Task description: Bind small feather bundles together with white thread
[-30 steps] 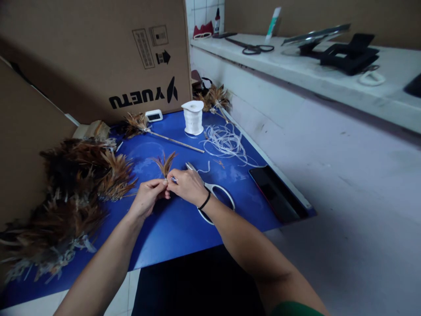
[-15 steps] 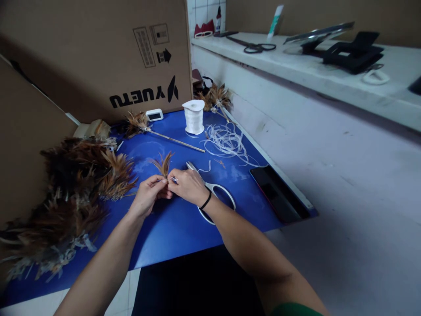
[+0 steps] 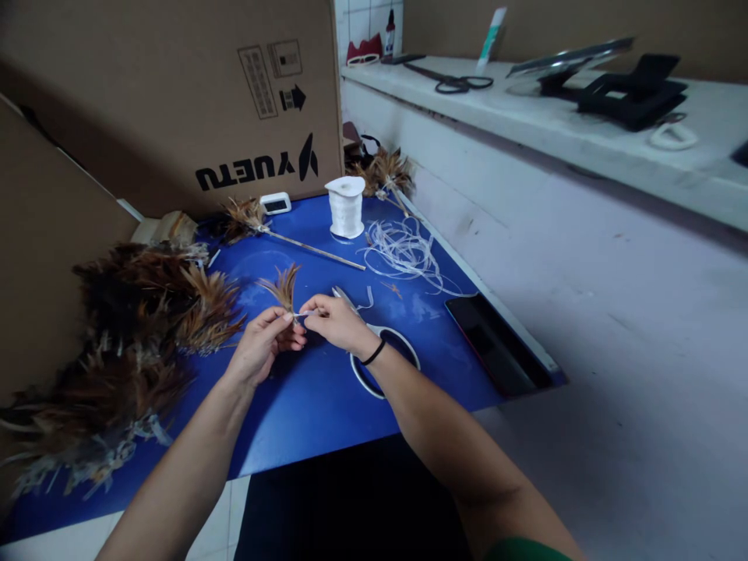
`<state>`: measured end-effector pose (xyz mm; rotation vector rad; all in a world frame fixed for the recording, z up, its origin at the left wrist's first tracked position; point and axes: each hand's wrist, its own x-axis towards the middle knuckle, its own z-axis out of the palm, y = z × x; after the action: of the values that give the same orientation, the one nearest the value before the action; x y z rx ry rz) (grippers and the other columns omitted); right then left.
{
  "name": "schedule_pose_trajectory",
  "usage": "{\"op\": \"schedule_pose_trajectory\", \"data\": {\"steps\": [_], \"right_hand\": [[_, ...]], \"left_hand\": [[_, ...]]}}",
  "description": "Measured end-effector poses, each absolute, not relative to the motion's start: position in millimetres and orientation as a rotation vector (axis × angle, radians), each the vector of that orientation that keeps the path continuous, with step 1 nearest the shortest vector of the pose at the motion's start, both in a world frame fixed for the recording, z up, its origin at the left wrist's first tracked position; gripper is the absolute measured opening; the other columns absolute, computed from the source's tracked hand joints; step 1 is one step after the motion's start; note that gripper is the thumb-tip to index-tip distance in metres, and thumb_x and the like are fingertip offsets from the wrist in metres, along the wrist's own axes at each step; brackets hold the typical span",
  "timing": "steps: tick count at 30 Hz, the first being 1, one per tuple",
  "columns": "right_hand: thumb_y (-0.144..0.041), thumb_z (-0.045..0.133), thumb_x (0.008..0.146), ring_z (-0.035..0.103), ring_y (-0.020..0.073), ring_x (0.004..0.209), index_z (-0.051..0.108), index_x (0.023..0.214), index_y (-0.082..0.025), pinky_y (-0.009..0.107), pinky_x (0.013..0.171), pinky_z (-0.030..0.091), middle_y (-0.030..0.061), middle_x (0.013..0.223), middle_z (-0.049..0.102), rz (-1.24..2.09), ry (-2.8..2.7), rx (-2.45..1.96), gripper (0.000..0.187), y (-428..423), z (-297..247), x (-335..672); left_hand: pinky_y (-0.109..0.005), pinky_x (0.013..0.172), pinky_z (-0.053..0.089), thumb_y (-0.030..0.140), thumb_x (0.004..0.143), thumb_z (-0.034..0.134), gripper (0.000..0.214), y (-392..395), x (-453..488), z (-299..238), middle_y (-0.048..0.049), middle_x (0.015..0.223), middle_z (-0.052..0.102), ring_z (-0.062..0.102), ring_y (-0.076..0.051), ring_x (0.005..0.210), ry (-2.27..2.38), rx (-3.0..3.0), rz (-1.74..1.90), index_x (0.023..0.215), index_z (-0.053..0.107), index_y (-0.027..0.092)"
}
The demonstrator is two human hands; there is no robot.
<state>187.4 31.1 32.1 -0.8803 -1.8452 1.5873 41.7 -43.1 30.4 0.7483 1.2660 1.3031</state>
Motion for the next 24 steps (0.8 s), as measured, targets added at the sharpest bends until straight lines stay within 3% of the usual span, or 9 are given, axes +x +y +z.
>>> {"op": "schedule_pose_trajectory", "data": {"steps": [4, 8, 13, 24], "right_hand": [[-0.022, 0.060, 0.068, 0.044, 0.0068, 0.053, 0.060, 0.080, -0.014, 0.021, 0.051, 0.032, -0.0032, 0.063, 0.055, 1.744, -1.743, -0.874, 0.014, 27.2, 36.9, 186.0], [-0.029, 0.070, 0.063, 0.041, 0.0065, 0.054, 0.061, 0.074, -0.014, 0.022, 0.053, 0.032, -0.0064, 0.056, 0.048, 1.689, -1.750, -0.881, 0.020, 28.0, 33.9, 185.9], [-0.033, 0.067, 0.067, 0.037, 0.0059, 0.052, 0.060, 0.069, -0.015, 0.022, 0.052, 0.029, -0.0067, 0.054, 0.045, 1.631, -1.788, -0.891, 0.020, 29.6, 31.2, 186.4], [-0.026, 0.063, 0.068, 0.034, 0.0054, 0.049, 0.058, 0.071, -0.015, 0.021, 0.050, 0.028, -0.0085, 0.051, 0.042, 1.568, -1.788, -0.884, 0.012, 30.5, 33.2, 188.5]], "left_hand": [[-0.024, 0.051, 0.052, 0.038, 0.071, 0.069, 0.028, -42.8, 40.6, 30.4, -0.0003, 0.068, 0.066, 0.065, -0.014, 0.055, 1.237, 0.734, 1.287, 0.081, 0.054, 0.016], [-0.022, 0.048, 0.049, 0.039, 0.070, 0.070, 0.028, -42.7, 40.9, 29.1, 0.0018, 0.062, 0.061, 0.059, -0.010, 0.049, 1.248, 0.778, 1.298, 0.078, 0.055, 0.016], [-0.021, 0.048, 0.046, 0.039, 0.070, 0.071, 0.027, -42.0, 42.2, 26.6, 0.0027, 0.056, 0.057, 0.054, -0.009, 0.049, 1.300, 0.837, 1.346, 0.077, 0.058, 0.015], [-0.019, 0.044, 0.038, 0.040, 0.070, 0.070, 0.028, -42.7, 41.6, 26.4, 0.0025, 0.051, 0.056, 0.050, -0.008, 0.045, 1.319, 0.895, 1.322, 0.076, 0.058, 0.015]]}}
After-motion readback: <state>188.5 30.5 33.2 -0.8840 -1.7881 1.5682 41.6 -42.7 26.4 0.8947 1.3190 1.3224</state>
